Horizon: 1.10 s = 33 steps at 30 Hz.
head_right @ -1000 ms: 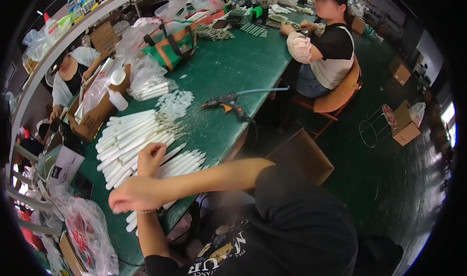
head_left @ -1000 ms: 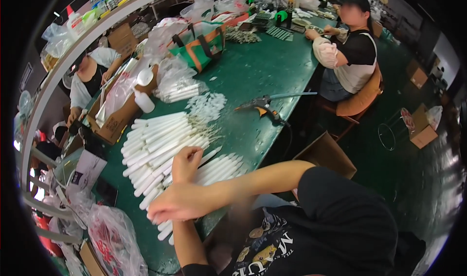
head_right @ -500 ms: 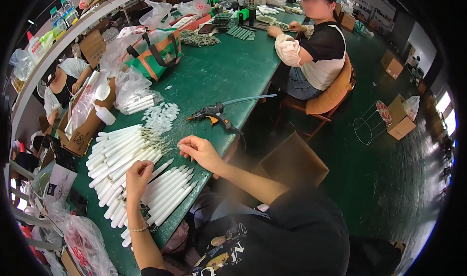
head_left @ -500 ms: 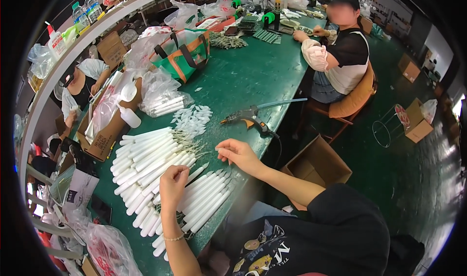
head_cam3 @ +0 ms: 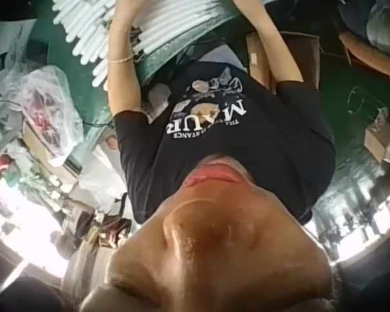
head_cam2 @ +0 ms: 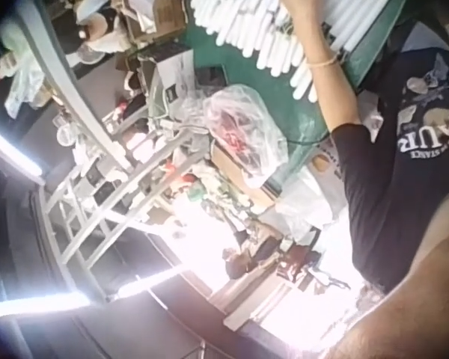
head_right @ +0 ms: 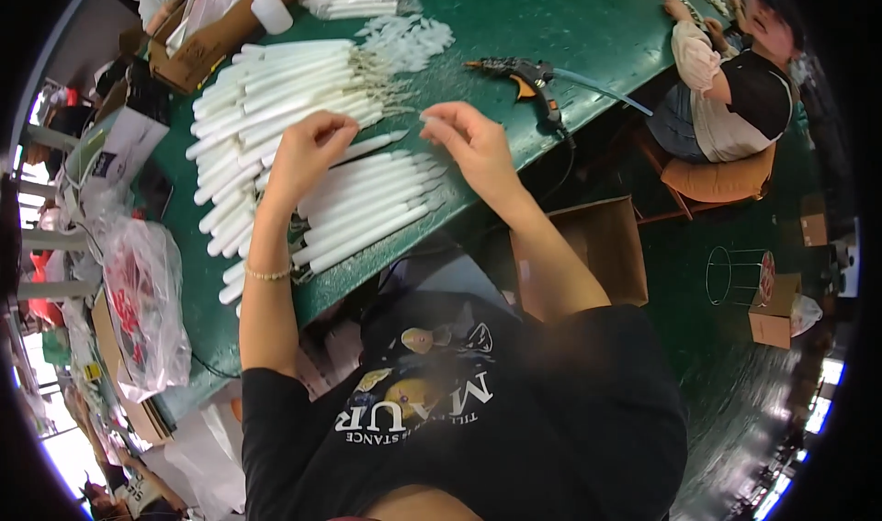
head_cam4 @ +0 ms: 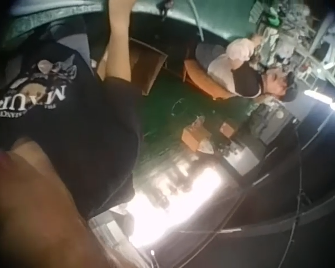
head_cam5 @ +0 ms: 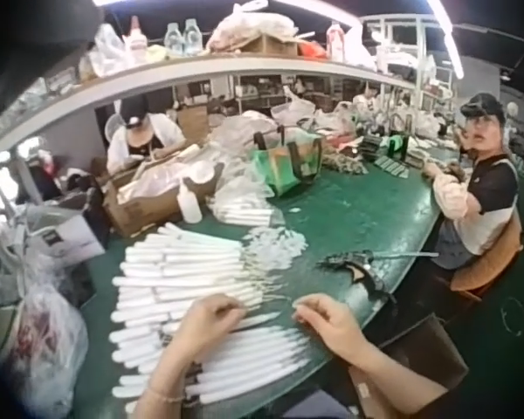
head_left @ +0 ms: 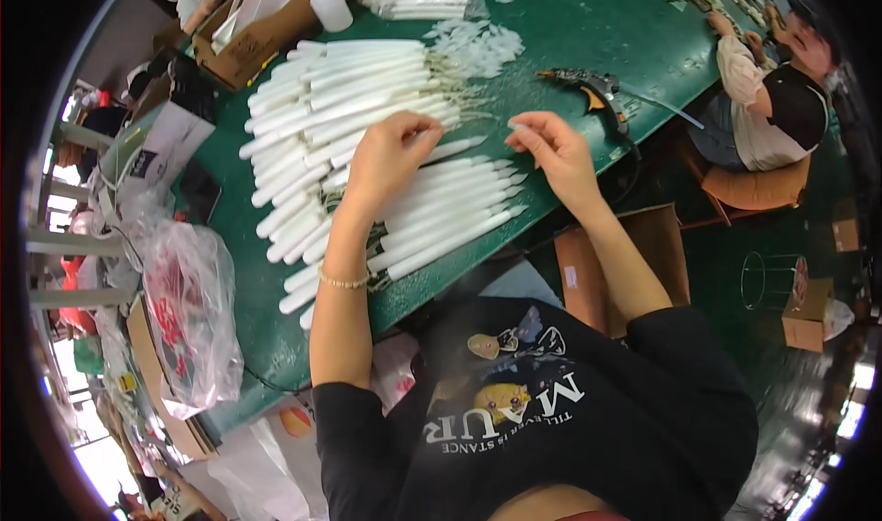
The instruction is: Assembling green components onto the ends of white tubes and using a glue gun to secure them.
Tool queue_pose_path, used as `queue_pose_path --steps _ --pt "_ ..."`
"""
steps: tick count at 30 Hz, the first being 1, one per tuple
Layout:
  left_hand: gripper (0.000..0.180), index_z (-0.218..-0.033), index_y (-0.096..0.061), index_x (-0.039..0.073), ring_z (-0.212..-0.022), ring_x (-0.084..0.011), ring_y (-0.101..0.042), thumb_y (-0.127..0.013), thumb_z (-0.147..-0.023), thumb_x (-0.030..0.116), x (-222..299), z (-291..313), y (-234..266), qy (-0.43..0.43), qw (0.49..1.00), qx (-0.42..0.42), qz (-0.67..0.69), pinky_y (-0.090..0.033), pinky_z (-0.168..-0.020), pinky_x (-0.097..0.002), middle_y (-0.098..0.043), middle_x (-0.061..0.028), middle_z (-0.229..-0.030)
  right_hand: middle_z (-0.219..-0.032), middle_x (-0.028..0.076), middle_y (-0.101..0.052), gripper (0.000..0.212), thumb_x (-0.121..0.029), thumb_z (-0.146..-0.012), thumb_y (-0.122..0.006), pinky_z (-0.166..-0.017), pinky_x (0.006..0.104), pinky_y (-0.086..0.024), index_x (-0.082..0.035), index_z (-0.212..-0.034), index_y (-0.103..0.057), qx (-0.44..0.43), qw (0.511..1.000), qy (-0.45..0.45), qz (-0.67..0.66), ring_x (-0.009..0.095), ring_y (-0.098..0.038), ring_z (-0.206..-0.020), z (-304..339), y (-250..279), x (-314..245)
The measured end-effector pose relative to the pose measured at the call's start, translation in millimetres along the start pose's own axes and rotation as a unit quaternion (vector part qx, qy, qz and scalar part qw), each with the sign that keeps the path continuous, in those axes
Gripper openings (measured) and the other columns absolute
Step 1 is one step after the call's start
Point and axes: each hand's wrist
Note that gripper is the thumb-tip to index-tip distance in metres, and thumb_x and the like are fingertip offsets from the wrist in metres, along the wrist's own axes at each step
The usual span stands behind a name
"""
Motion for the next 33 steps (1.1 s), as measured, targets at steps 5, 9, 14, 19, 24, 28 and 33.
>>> queue_pose_path --steps 5,9,14,19,24,28,33 --pt "0.021 -0.091 -0.063 -0.004 -0.068 -0.0060 -0.051 -0.061 -0.084 0.016 -5 4 0 0.007 1.000 -0.011 0.020 -0.042 -0.063 -0.0203 -0.060 -0.0013 -0.075 -0.077 0.007 -0.064 0.014 -0.008 -0.087 -0.056 -0.059 0.0236 -0.045 0.001 -0.098 -0.059 -0.077 0.976 0.066 0.192 0.013 -0.060 -0.066 15 -2 -29" --pt "0.020 -0.092 -0.063 -0.003 -0.069 -0.0061 -0.052 -0.061 -0.084 0.016 -4 4 -1 0.018 0.999 -0.018 0.037 -0.043 -0.064 -0.0206 -0.061 -0.0016 -0.076 -0.078 0.011 -0.063 0.014 -0.006 -0.083 -0.058 -0.061 0.0271 -0.046 -0.001 -0.096 -0.060 -0.123 0.939 0.095 0.306 0.020 -0.062 -0.067 26 1 -36" --pt "0.019 -0.092 -0.063 -0.003 -0.069 -0.0058 -0.051 -0.062 -0.084 0.015 -2 3 2 0.029 0.999 -0.013 0.031 -0.043 -0.064 -0.0203 -0.061 -0.0015 -0.076 -0.079 0.010 -0.063 0.015 -0.008 -0.084 -0.058 -0.062 0.0263 -0.046 0.000 -0.097 -0.060 -0.132 0.956 0.071 0.251 0.018 -0.062 -0.068 27 1 -36" --pt "0.018 -0.090 -0.063 -0.003 -0.068 -0.0064 -0.050 -0.061 -0.084 0.014 2 3 4 -0.006 0.999 -0.003 0.035 -0.043 -0.063 -0.0208 -0.060 -0.0017 -0.074 -0.080 0.007 -0.064 0.015 -0.008 -0.086 -0.057 -0.065 0.0230 -0.047 0.002 -0.098 -0.060 -0.085 0.991 -0.014 0.103 0.011 -0.061 -0.072 11 -3 -50" --pt "0.018 -0.088 -0.062 -0.003 -0.069 -0.0086 -0.053 -0.061 -0.083 0.014 -6 -3 -3 -0.037 0.999 -0.006 0.002 -0.044 -0.066 -0.0225 -0.060 -0.0043 -0.076 -0.083 0.005 -0.065 0.017 -0.010 -0.082 -0.062 -0.072 0.0224 -0.047 0.002 -0.094 -0.064 -0.043 0.989 0.036 0.137 0.009 -0.059 -0.076 -28 -6 -7" --pt "0.018 -0.089 -0.063 -0.004 -0.072 -0.0170 -0.059 -0.061 -0.081 0.013 -5 3 -1 0.003 0.999 -0.004 0.033 -0.046 -0.069 -0.0263 -0.063 -0.0126 -0.081 -0.084 0.004 -0.065 0.018 -0.010 -0.083 -0.062 -0.067 0.0203 -0.046 0.001 -0.098 -0.062 -0.073 0.996 -0.009 -0.050 0.007 -0.059 -0.076 -39 -18 18" --pt "0.013 -0.089 -0.061 -0.004 -0.068 -0.0060 -0.051 -0.060 -0.084 0.008 1 3 1 0.016 0.997 -0.021 0.075 -0.043 -0.063 -0.0193 -0.059 -0.0015 -0.077 -0.084 0.004 -0.065 0.019 -0.011 -0.084 -0.062 -0.061 0.0190 -0.043 0.001 -0.099 -0.060 -0.065 0.992 -0.022 -0.103 0.006 -0.057 -0.073 -39 -20 20"
Point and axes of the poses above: each hand's wrist, its own z-axis away from the middle knuckle, its own y-axis out of the back of the hand, x = y × z
